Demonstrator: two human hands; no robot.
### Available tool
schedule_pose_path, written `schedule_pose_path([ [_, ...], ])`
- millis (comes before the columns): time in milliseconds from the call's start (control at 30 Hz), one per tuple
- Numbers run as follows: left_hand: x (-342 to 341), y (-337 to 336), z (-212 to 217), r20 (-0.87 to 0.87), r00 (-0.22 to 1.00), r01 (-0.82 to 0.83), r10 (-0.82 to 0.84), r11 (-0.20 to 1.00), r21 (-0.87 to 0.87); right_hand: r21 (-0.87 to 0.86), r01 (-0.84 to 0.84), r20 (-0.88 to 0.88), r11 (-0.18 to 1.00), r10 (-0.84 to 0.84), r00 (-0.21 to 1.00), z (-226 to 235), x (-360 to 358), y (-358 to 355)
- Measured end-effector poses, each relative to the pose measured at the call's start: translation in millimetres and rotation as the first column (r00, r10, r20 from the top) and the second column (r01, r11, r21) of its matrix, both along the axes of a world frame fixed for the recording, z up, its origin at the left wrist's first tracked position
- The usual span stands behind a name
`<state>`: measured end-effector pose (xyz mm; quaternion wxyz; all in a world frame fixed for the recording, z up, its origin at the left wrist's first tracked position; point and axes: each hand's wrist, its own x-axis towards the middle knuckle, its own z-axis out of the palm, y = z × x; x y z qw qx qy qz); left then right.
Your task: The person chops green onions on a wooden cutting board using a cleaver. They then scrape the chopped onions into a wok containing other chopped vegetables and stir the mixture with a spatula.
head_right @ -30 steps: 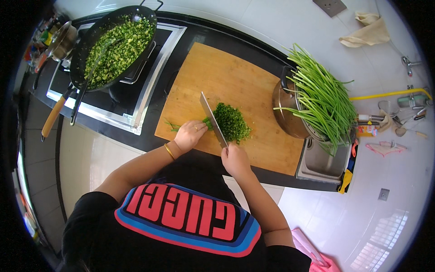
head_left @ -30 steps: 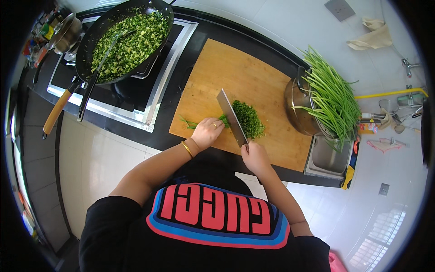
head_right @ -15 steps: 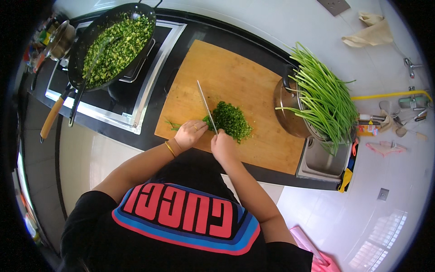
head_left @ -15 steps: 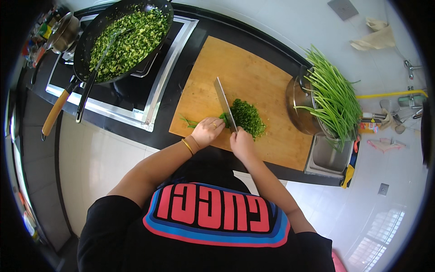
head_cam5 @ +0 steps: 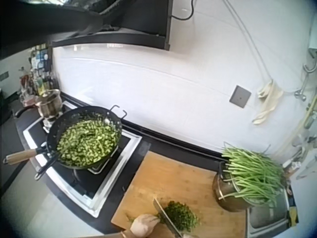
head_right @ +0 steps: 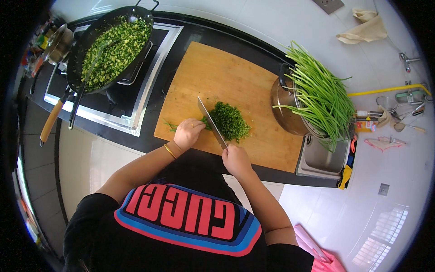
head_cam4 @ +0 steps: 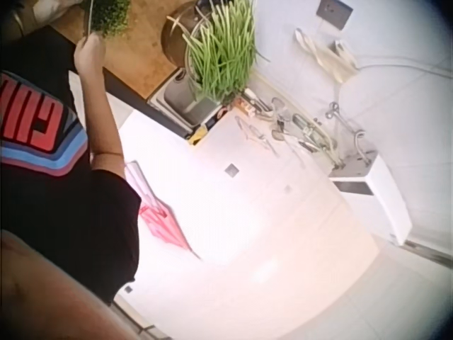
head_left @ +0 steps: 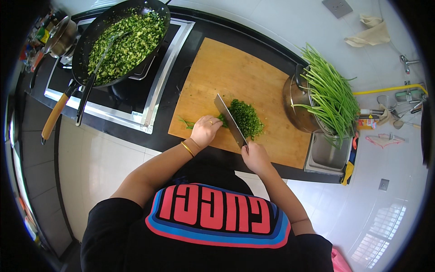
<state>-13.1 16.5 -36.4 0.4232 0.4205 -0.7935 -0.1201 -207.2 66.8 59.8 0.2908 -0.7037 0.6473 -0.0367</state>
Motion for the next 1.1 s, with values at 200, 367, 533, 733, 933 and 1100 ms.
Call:
schedule_pose_path([
  [200,0,-1,-3,-0.017,0.999,0.045,-0.045,0.999,-0.021,0.021,0.068,-0.033,0.997,-0.067,0.997,-28,18,-2],
  [367,1,-3,-3,-0.021,0.998,0.051,-0.052,0.998,-0.039,-0.126,0.158,0.136,0.979,-0.141,0.981,-43,31,-32],
  [533,0,-4,0,0.151,0.986,0.083,-0.071,0.994,-0.074,-0.05,0.221,0.178,0.974,-0.209,0.962,-20,13,-22],
  [733,0,2,0,0.321,0.942,0.135,-0.095,0.985,-0.106,0.061,0.132,0.034,0.989,-0.134,0.99,1,10,5],
  [933,3,4,2,0.291,0.95,0.153,-0.11,0.98,-0.131,0.101,0.128,0.006,0.987,-0.129,0.992,-11,20,6],
  [1100,5,2,1,0.208,0.967,0.163,-0.149,0.985,-0.053,-0.076,0.227,0.074,0.971,-0.221,0.972,-32,45,-19],
])
